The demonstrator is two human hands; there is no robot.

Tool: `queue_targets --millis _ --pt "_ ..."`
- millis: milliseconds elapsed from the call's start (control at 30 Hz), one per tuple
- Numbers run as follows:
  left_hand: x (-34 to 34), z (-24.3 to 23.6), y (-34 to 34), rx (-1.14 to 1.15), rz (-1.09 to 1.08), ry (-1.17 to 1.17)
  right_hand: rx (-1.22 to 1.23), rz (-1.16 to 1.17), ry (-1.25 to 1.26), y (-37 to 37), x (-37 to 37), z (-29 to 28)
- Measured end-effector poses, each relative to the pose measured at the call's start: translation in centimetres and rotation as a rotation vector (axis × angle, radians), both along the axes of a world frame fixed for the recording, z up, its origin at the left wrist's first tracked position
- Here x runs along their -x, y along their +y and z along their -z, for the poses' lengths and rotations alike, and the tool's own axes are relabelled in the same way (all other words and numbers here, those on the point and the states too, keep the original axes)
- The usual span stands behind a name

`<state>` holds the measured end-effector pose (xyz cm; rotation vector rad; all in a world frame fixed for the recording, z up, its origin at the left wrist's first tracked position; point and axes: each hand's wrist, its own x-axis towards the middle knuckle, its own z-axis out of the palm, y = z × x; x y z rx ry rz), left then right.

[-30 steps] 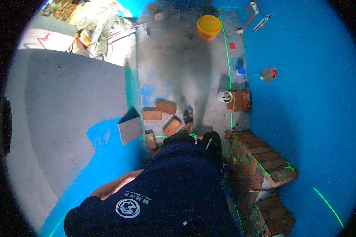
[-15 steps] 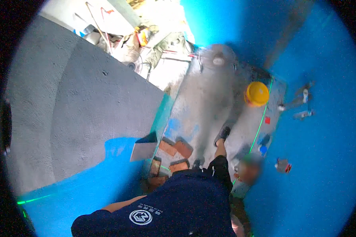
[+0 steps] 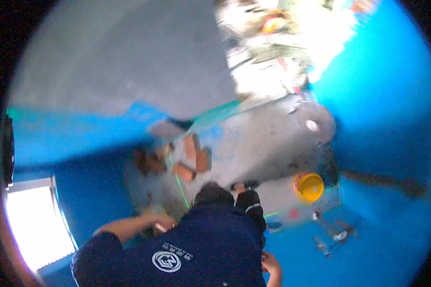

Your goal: The person builds a brick structure by applying mortar with a trowel, placing bricks, and marking a white pipe with a red marker.

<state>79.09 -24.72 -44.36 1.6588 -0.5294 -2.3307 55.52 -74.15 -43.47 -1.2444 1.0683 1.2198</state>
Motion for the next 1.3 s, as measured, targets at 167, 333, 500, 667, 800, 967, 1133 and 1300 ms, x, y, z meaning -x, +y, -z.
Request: queue_targets --millis 167,333,500,667,800,967,1133,1300 --pt "9.2 0.9 3.8 -0.217 -0.461 -0.501 0.208 -0.690 -0.271 -10.9 -7.4 5.2" --pt "19.9 1.6 2.9 -0.614 -1.151 -0.400 0.289 -0.847 -0.582 -11.1 -26.9 3.1" --pt "26.8 6.3 2.6 -0.692 -1.755 -0.290 0.294 -0.709 -0.715 3.2 -40.4 -0.4" --pt "28.1 9.9 4.7 -0.641 -2.070 -0.429 0.044 -0.717 -0.666 17.2 -42.3 1.0" --pt "24.1 4.2 8.4 -0.680 -2.153 -0.653 -0.037 -0.899 -0.558 22.7 -38.6 3.4" --pt "23.4 4.1 8.1 -0.924 -2.152 -0.614 -0.101 -1.008 -0.471 22.5 -38.0 8.1" --pt "23.7 6.7 -0.1 -0.942 -2.184 -0.535 -0.023 -1.105 -0.461 24.2 -46.7 5.9" --pt "20.3 3.2 -6.3 -1.041 -2.292 -0.133 0.073 -1.191 -0.423 24.3 -56.3 9.8"
